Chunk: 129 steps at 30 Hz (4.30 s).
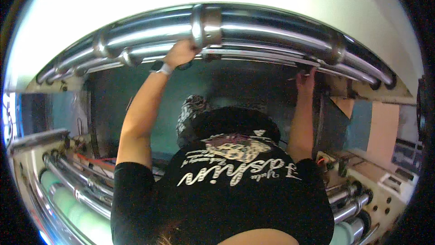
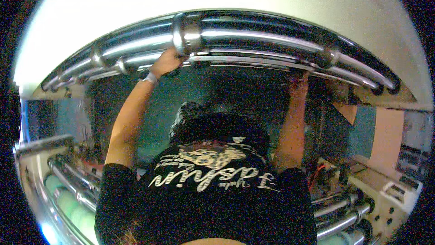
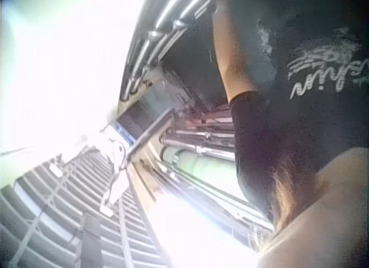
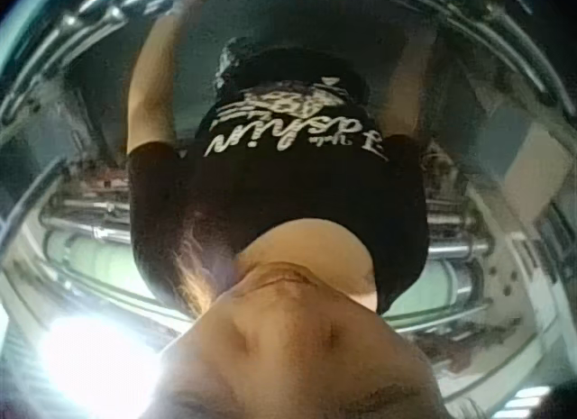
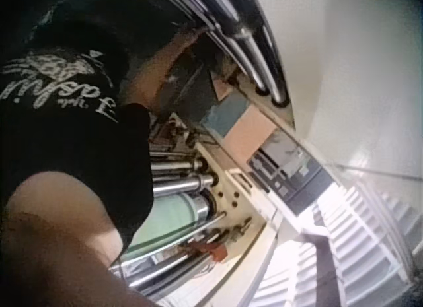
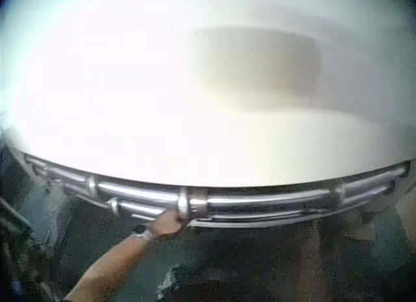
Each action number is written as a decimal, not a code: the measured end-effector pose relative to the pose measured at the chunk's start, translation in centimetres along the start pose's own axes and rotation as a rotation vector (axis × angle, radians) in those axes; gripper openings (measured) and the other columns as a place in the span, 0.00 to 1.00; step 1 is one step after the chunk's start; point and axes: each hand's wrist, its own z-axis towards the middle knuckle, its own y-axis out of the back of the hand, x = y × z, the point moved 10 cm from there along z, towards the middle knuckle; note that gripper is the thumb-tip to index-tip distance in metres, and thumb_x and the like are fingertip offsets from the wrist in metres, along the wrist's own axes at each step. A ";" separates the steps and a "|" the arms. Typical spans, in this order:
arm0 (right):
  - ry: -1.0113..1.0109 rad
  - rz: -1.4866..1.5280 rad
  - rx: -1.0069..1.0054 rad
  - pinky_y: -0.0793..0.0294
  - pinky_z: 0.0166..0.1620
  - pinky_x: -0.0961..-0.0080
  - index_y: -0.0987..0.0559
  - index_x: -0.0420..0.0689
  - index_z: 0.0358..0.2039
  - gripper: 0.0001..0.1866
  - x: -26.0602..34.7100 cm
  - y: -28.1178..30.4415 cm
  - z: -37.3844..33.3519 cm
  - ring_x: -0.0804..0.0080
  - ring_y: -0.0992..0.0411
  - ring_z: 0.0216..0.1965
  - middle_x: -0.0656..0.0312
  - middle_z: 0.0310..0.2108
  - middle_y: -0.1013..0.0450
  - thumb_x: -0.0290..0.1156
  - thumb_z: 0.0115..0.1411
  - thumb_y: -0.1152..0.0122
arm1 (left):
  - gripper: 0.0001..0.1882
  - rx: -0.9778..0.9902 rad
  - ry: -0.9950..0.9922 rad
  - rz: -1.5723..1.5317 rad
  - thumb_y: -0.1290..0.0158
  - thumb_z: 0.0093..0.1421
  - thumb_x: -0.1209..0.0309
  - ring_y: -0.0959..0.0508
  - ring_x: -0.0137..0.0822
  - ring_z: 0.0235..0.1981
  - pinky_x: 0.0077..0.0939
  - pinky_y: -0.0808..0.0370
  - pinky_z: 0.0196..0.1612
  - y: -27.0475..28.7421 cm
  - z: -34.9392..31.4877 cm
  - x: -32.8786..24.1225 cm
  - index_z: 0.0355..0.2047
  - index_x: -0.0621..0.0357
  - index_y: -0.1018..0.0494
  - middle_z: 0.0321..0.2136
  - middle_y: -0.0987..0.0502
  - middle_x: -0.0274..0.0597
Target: The person measures the length of several large metal pipes using a tape measure and a pen. They repeatedly extend the tape measure along the pipes, mark measurements, and reposition the tape to different sections of the pipes.
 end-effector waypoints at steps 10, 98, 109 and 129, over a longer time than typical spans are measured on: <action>0.437 -0.290 -0.021 0.42 0.16 0.80 0.29 0.43 0.27 0.11 7.9 1.2 -1.5 0.80 0.39 0.18 0.68 0.18 0.35 0.38 0.56 0.47 | 0.13 -0.051 -0.076 0.106 0.53 0.51 0.61 0.26 0.47 0.35 0.37 0.32 0.39 -0.4 0.5 1.2 0.33 0.53 0.25 0.31 0.25 0.49; 0.520 -0.267 0.005 0.46 0.21 0.78 0.35 0.51 0.22 0.09 9.2 0.0 0.4 0.79 0.46 0.16 0.71 0.15 0.43 0.27 0.54 0.46 | 0.13 -0.040 -0.149 0.045 0.53 0.53 0.62 0.25 0.44 0.31 0.33 0.30 0.37 -0.6 0.2 0.6 0.35 0.52 0.25 0.29 0.25 0.47; 0.517 -0.357 0.024 0.41 0.21 0.80 0.34 0.49 0.23 0.07 9.5 0.7 1.0 0.79 0.42 0.19 0.70 0.18 0.39 0.28 0.54 0.45 | 0.13 -0.056 -0.164 0.042 0.53 0.53 0.62 0.24 0.42 0.27 0.33 0.30 0.34 -0.5 0.2 0.5 0.35 0.52 0.25 0.26 0.24 0.45; 0.278 -0.687 0.132 0.33 0.31 0.66 0.38 0.50 0.50 0.22 7.7 3.1 4.4 0.72 0.34 0.30 0.65 0.31 0.33 0.34 0.55 0.46 | 0.13 -0.020 0.029 0.078 0.55 0.49 0.62 0.26 0.46 0.36 0.37 0.30 0.39 0.3 -0.6 1.3 0.33 0.47 0.25 0.33 0.25 0.46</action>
